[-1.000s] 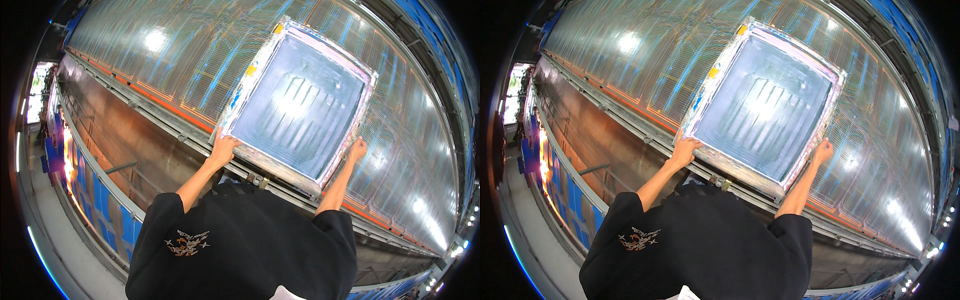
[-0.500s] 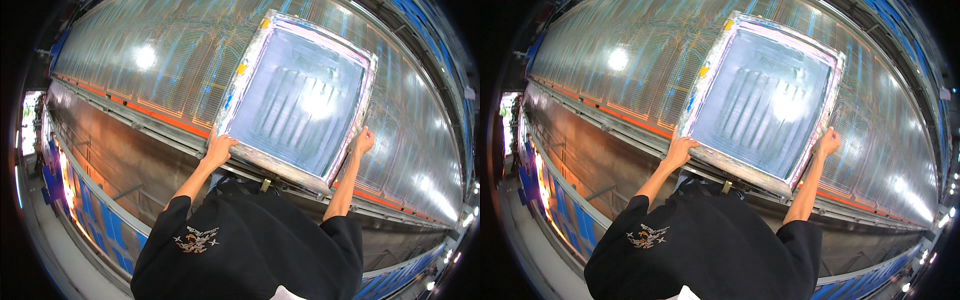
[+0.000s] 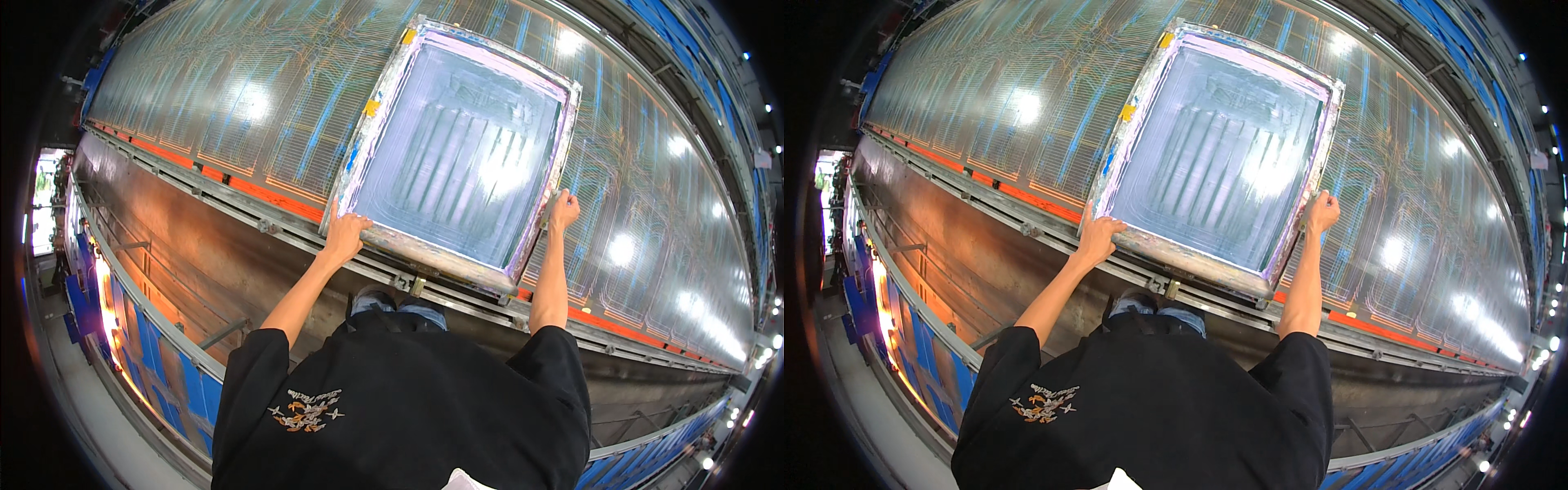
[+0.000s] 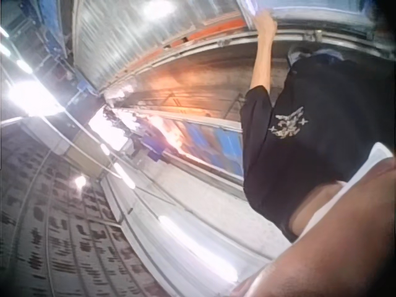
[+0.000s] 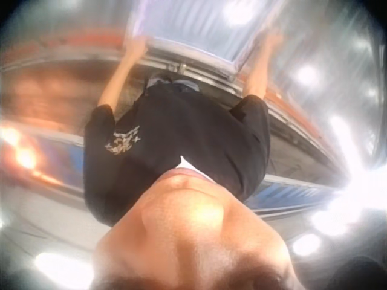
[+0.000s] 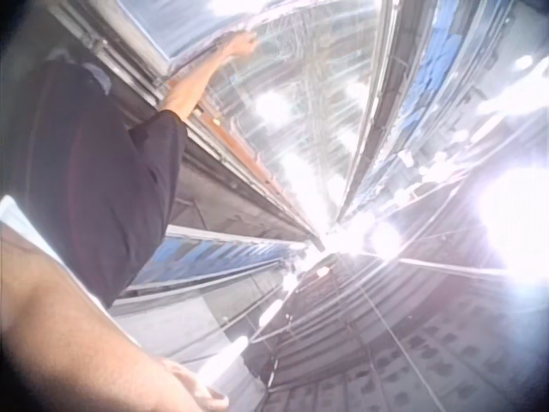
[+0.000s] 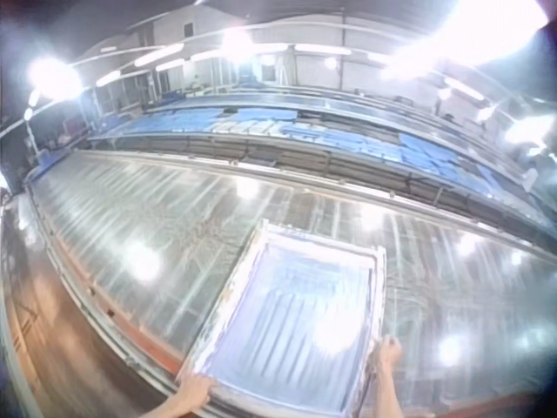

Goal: The person uses a squeegee to spread purple ink across a screen printing frame placed on a flatbed. They repeatedly pull the squeegee across the screen, then lift and reposition the frame to continue coating the surface.

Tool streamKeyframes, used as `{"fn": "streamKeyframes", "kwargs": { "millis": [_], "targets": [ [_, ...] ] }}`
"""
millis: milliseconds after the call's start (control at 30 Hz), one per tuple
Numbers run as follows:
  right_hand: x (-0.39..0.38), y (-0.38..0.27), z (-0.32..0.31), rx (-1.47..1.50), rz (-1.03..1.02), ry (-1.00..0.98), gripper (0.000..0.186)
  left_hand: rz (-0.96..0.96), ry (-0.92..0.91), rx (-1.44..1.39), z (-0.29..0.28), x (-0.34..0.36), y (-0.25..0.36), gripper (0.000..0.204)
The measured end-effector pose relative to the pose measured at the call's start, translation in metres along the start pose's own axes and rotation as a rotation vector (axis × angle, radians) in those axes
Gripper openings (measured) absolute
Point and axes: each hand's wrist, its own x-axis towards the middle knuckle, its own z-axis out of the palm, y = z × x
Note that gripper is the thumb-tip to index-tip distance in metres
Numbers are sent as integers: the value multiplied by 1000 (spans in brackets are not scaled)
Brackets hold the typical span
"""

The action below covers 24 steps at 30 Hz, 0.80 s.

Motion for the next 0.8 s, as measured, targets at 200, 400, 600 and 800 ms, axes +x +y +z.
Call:
{"fn": "streamKeyframes", "kwargs": {
  "millis": [200,400,600,800],
  "targets": [
    [-18,-16,18,36,96,1,46,1,50,-27,-5,-10,-16,57],
    [-14,-3,11,-123,14,-283,52,-7,-100,9,-18,5,-16,45],
    [-39,-95,-66,-380,-446,-418,80,171,-181,78,-6,51,-48,27],
    [-189,-87,-145,-567,-583,-999,65,164,-145,63,-46,51,-22,36]
  ]
}}
